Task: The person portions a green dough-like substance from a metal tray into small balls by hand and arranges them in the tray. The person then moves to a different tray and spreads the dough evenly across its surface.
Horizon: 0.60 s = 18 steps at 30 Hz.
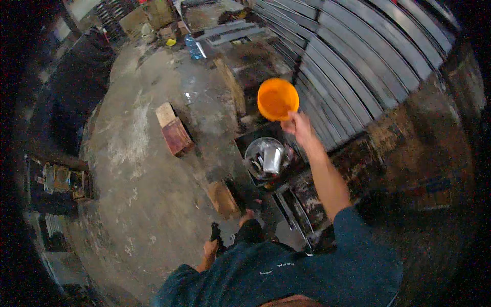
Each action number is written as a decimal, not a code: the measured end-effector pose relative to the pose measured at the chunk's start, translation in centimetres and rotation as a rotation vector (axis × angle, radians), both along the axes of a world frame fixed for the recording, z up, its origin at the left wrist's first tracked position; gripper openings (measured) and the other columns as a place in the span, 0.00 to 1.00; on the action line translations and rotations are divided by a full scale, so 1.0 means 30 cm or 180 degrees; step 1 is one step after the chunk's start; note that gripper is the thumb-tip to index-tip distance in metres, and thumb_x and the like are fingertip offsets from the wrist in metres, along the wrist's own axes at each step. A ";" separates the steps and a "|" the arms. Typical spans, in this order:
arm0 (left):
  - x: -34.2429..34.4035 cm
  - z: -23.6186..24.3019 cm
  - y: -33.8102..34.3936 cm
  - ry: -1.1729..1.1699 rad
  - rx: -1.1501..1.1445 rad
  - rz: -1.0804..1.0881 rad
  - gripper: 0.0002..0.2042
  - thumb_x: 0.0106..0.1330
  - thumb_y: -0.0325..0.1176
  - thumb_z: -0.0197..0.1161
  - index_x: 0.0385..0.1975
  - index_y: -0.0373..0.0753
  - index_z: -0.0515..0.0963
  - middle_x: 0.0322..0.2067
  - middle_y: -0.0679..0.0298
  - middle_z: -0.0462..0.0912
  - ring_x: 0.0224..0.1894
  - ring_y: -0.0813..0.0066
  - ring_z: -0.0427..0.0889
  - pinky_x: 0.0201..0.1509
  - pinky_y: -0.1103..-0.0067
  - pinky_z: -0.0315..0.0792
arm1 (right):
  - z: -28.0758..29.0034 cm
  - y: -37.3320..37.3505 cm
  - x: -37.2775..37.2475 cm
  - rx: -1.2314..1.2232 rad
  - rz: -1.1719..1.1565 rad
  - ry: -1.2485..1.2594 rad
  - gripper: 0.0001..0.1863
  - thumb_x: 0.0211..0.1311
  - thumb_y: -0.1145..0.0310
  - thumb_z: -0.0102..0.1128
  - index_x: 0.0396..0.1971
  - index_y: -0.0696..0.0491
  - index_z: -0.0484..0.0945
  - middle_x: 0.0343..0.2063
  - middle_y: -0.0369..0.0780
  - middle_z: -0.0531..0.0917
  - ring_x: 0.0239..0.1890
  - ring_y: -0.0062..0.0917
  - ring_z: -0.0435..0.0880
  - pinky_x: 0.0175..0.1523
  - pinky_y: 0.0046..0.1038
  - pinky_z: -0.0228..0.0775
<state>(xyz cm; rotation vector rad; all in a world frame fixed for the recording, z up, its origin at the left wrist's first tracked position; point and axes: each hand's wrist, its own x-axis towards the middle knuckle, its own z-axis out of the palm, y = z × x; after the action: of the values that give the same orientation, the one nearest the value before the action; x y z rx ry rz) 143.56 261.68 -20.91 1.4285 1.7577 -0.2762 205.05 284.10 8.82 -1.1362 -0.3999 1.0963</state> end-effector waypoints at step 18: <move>0.336 0.328 0.503 -0.0690 0.0331 0.0756 0.25 0.59 0.49 0.65 0.45 0.32 0.79 0.39 0.44 0.84 0.44 0.50 0.83 0.45 0.62 0.74 | 0.033 0.781 0.143 -0.0615 0.0451 -0.1643 0.28 0.66 0.44 0.54 0.41 0.59 0.77 0.33 0.41 0.80 0.32 0.28 0.81 0.38 0.31 0.75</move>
<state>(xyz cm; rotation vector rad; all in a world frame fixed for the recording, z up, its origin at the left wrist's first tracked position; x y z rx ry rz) 153.62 276.77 -11.09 1.2538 1.7600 0.0943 209.35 307.53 9.82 -1.5861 -0.7993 0.9681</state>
